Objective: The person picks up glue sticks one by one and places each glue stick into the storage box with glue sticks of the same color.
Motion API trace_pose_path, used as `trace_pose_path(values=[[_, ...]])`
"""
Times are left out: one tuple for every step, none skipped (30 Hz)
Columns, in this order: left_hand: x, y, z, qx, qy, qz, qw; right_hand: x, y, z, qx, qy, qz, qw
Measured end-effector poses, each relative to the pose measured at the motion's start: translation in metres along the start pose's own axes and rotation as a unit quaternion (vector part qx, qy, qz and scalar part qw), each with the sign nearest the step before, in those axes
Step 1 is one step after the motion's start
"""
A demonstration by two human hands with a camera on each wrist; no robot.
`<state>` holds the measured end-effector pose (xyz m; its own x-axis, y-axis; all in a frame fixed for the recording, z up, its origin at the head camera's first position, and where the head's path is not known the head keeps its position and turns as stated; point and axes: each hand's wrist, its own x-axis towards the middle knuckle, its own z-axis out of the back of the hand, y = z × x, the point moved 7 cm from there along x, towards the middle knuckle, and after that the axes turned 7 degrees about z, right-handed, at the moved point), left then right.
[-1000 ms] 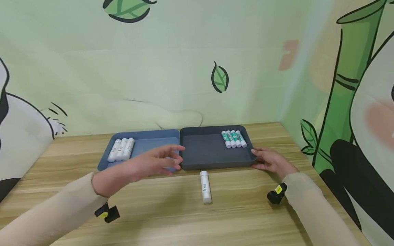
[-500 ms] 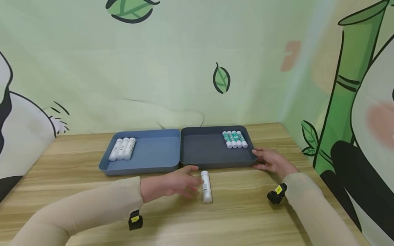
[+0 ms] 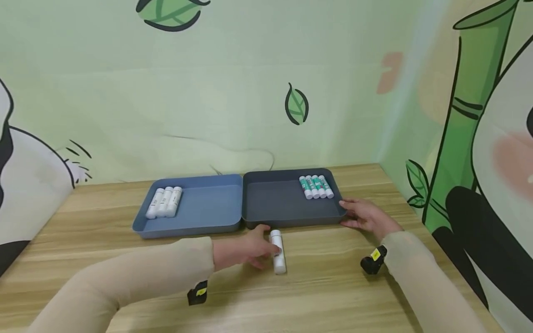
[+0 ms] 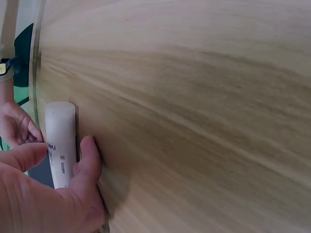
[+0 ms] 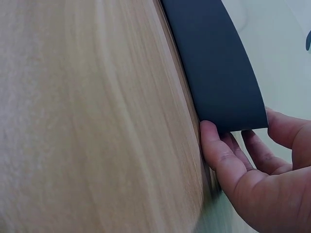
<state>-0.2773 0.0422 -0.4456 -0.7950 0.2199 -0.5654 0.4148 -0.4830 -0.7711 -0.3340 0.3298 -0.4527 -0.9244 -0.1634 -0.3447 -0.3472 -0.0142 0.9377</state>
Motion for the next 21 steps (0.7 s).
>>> trace_pose_path(values=[[0.0005, 0.0002, -0.0008, 0.005, -0.010, -0.002, 0.9999, -0.0001, 0.0003, -0.0003, 0.001, -0.001, -0.001, 1.000], [0.0007, 0.0000, -0.0013, 0.013, -0.022, -0.003, 0.9997, -0.0001, 0.0005, -0.0006, 0.002, -0.001, -0.001, 1.000], [0.0006, -0.0003, -0.0018, 0.018, -0.032, -0.004, 0.9993, -0.0002, 0.0008, -0.0012, 0.002, 0.002, 0.000, 1.000], [0.0006, -0.0007, -0.0021, 0.021, -0.039, -0.006, 0.9990, -0.0003, 0.0009, -0.0016, 0.002, 0.003, 0.001, 1.000], [0.0006, -0.0011, -0.0024, 0.024, -0.044, -0.008, 0.9987, -0.0004, 0.0010, -0.0020, 0.004, 0.004, 0.001, 1.000], [0.0005, -0.0016, -0.0026, 0.025, -0.048, -0.009, 0.9985, -0.0004, 0.0010, -0.0025, 0.006, 0.005, 0.001, 1.000], [0.0002, -0.0024, -0.0026, 0.026, -0.050, -0.011, 0.9984, -0.0004, 0.0010, -0.0025, 0.007, 0.005, 0.001, 1.000], [-0.0002, -0.0030, -0.0025, 0.026, -0.051, -0.011, 0.9983, -0.0001, 0.0009, -0.0024, 0.008, 0.005, 0.001, 1.000], [-0.0006, -0.0034, -0.0024, 0.024, -0.050, -0.012, 0.9984, 0.0001, 0.0008, -0.0023, 0.009, 0.005, 0.001, 1.000], [-0.0007, -0.0036, -0.0022, 0.023, -0.049, -0.013, 0.9984, 0.0002, 0.0009, -0.0023, 0.008, 0.003, 0.000, 1.000], [-0.0012, -0.0038, -0.0020, 0.021, -0.048, -0.014, 0.9985, 0.0003, 0.0009, -0.0023, 0.008, 0.003, -0.001, 1.000], [-0.0017, -0.0040, -0.0018, 0.018, -0.047, -0.015, 0.9986, 0.0003, 0.0010, -0.0021, 0.006, 0.002, -0.002, 1.000], [-0.0023, -0.0040, -0.0016, 0.016, -0.046, -0.016, 0.9987, 0.0003, 0.0009, -0.0019, 0.003, 0.001, -0.003, 1.000], [-0.0027, -0.0039, -0.0013, 0.014, -0.045, -0.016, 0.9987, 0.0003, 0.0008, -0.0016, 0.002, -0.001, -0.005, 1.000], [-0.0032, -0.0040, -0.0012, 0.012, -0.044, -0.017, 0.9988, 0.0000, 0.0008, -0.0015, -0.001, -0.002, -0.007, 1.000], [-0.0037, -0.0042, -0.0010, 0.011, -0.044, -0.018, 0.9988, -0.0003, 0.0008, -0.0015, -0.004, -0.003, -0.009, 1.000], [-0.0043, -0.0043, -0.0008, 0.009, -0.043, -0.019, 0.9989, -0.0005, 0.0006, -0.0013, -0.007, -0.005, -0.011, 1.000], [-0.0048, -0.0046, -0.0008, 0.007, -0.042, -0.020, 0.9989, -0.0007, 0.0005, -0.0011, -0.010, -0.006, -0.012, 1.000], [-0.0051, -0.0048, -0.0009, 0.006, -0.041, -0.021, 0.9989, -0.0009, 0.0002, -0.0009, -0.013, -0.007, -0.013, 1.000], [-0.0054, -0.0053, -0.0010, 0.004, -0.038, -0.022, 0.9990, -0.0010, -0.0001, -0.0008, -0.017, -0.008, -0.014, 1.000], [-0.0057, -0.0057, -0.0011, -0.001, -0.035, -0.024, 0.9991, -0.0012, -0.0005, -0.0008, -0.021, -0.008, -0.015, 1.000]])
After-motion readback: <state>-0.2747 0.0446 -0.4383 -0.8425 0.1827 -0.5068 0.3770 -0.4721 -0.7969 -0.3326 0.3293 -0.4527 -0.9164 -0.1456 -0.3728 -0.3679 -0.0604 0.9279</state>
